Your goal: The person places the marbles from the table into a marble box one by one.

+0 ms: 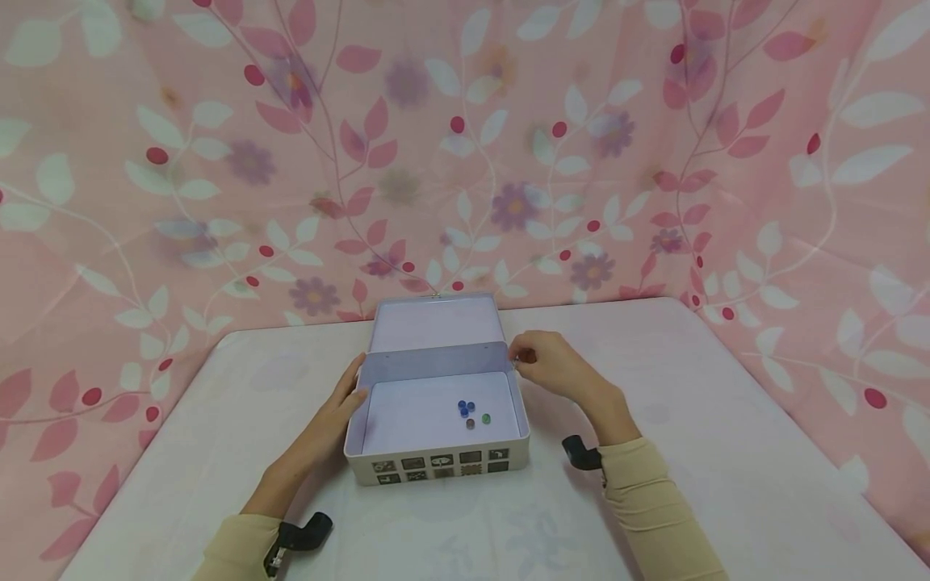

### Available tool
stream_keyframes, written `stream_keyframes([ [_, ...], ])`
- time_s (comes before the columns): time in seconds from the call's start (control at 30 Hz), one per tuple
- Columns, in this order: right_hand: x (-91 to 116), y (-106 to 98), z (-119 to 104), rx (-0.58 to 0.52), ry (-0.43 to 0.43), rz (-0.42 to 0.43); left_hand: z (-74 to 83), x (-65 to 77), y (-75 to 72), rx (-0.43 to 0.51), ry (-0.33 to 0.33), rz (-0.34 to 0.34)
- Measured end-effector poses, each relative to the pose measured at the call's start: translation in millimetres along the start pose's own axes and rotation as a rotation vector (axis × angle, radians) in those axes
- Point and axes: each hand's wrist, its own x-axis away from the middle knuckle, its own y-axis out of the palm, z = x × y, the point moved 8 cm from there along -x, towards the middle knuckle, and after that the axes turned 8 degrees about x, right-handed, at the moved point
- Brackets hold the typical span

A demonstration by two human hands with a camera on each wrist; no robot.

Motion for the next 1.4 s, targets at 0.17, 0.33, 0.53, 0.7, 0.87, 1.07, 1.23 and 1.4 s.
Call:
stream_keyframes([
  [0.17, -2, 0, -6, 0.003, -0.014, 0.017, -0.2, -0.3, 0.0, -0.005, 0.003, 0.002],
  [0.33, -4, -2, -14, 0.007, -0.043, 0.043, -0.6, -0.9, 0.3, -0.006, 0.004, -0.001],
  [0.53, -7, -2, -26, -0.024, -0.081, 0.047, -0.5, -1.2, -0.5, -0.018, 0.002, 0.005],
  [0.7, -9, 2, -34, -0.025, -0.109, 0.045, 0.9, -0.8, -0.4, -0.019, 0.003, 0.006],
  [0.87, -11, 7, -41, -0.035, -0.126, 0.033, 0.5, -0.5, 0.5, -0.009, -0.003, 0.001],
  [1.07, -14, 15, -45, -0.036, -0.129, 0.006, -2.0, -0.7, 0.3, -0.01, -0.011, 0.002],
  [1.23, -15, 21, -47, -0.042, -0.137, -0.013, -1.7, -0.7, 0.3, -0.007, -0.004, 0.0],
  [1.4, -16, 27, -51, -0.038, -0.165, -0.029, -0.8, -0.3, 0.0, -0.01, -0.001, 0.0],
])
